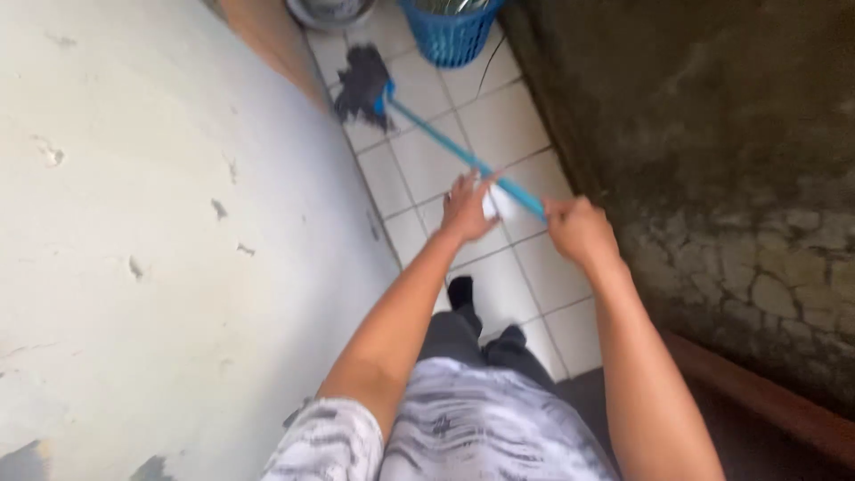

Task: The recorder prepares a mop in a bucket of water and then mops a tiled floor in an outdoor area.

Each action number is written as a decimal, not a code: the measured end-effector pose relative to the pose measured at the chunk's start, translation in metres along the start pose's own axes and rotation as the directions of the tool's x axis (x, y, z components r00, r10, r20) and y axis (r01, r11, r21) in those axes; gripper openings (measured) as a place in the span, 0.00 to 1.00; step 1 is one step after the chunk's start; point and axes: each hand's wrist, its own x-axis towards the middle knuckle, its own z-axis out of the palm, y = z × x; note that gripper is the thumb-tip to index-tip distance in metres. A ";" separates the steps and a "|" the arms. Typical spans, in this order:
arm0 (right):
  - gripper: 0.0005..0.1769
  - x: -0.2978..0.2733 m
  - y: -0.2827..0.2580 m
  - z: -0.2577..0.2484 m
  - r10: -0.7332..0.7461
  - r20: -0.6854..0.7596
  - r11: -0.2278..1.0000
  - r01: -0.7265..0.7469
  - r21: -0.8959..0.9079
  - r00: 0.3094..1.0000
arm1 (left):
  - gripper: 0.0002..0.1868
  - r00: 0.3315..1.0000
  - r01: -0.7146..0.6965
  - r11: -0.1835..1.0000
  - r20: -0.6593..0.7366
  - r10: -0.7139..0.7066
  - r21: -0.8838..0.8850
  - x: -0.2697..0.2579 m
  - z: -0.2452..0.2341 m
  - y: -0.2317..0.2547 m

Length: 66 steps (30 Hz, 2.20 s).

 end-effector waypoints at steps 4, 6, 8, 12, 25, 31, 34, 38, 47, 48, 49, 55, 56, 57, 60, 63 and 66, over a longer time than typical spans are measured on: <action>0.17 -0.074 0.019 -0.034 0.022 -0.063 0.998 -0.025 -0.056 0.998 | 0.34 0.994 -0.084 0.995 0.060 0.087 -0.054 -0.048 0.036 0.065; 0.21 -0.095 0.037 -0.039 0.001 0.012 0.982 0.001 -0.189 1.000 | 0.22 0.966 -0.097 0.974 -0.254 0.042 -0.205 -0.067 0.078 0.086; 0.23 -0.117 0.037 -0.044 -0.046 0.031 0.966 0.052 -0.253 0.998 | 0.19 0.935 -0.163 0.964 -0.345 0.083 -0.210 -0.085 0.093 0.098; 0.23 -0.129 0.053 -0.014 -0.136 0.081 0.936 0.155 -0.316 0.987 | 0.12 0.922 -0.141 0.942 -0.388 0.012 -0.305 -0.102 0.105 0.096; 0.16 0.068 -0.093 0.067 -0.129 0.037 0.953 0.134 -0.270 0.991 | 0.40 0.979 0.172 0.953 -0.065 -0.194 -0.250 0.067 0.036 -0.064; 0.17 0.135 -0.208 0.067 -0.203 0.108 0.906 0.228 -0.356 0.973 | 0.49 0.974 0.147 0.752 -0.037 -0.222 -0.642 0.119 -0.076 -0.087; 0.17 0.162 -0.233 0.078 -0.187 0.083 0.910 0.205 -0.360 0.979 | 0.43 0.961 0.254 0.606 0.127 -0.246 -0.754 0.143 -0.110 -0.094; 0.15 0.189 -0.265 0.071 -0.229 0.075 0.836 0.235 -0.496 0.971 | 0.38 0.924 0.357 0.237 0.304 -0.233 -0.903 0.181 -0.135 -0.101; 0.14 0.204 -0.263 0.058 -0.370 0.109 0.732 0.362 -0.578 0.923 | 0.45 0.988 -0.071 0.896 -0.157 0.001 -0.439 0.212 -0.085 -0.146; 0.16 0.201 -0.257 0.053 -0.347 0.165 0.723 0.376 -0.580 0.923 | 0.45 0.982 -0.034 0.981 -0.189 -0.003 -0.193 0.207 -0.083 -0.139; 0.16 0.191 -0.251 0.044 -0.351 0.155 0.723 0.373 -0.581 0.923 | 0.45 0.981 -0.043 0.981 -0.195 0.005 -0.190 0.189 -0.098 -0.114; 0.18 0.109 -0.198 -0.010 -0.307 0.220 0.772 0.377 -0.512 0.926 | 0.37 0.964 0.111 0.939 -0.193 -0.181 -0.326 0.108 -0.085 -0.034; 0.21 0.095 -0.186 -0.017 -0.283 0.252 0.760 0.377 -0.530 0.925 | 0.35 0.962 0.055 0.949 -0.237 -0.133 -0.309 0.096 -0.077 -0.023; 0.24 0.081 -0.174 -0.025 -0.258 0.283 0.748 0.376 -0.547 0.924 | 0.33 0.956 0.000 0.957 -0.280 -0.085 -0.290 0.084 -0.069 -0.012; 0.26 0.026 -0.135 -0.045 -0.151 0.266 0.834 0.267 -0.483 0.952 | 0.23 0.906 -0.172 0.942 -0.422 0.037 -0.288 0.049 -0.037 0.016; 0.26 -0.022 -0.097 -0.060 -0.079 0.243 0.867 0.187 -0.462 0.967 | 0.11 0.895 -0.257 0.905 -0.436 0.091 -0.339 0.016 -0.007 0.046; 0.22 -0.061 -0.068 -0.089 -0.074 0.209 0.854 0.170 -0.491 0.975 | 0.12 0.864 -0.344 0.887 -0.474 0.170 -0.308 -0.019 -0.005 0.094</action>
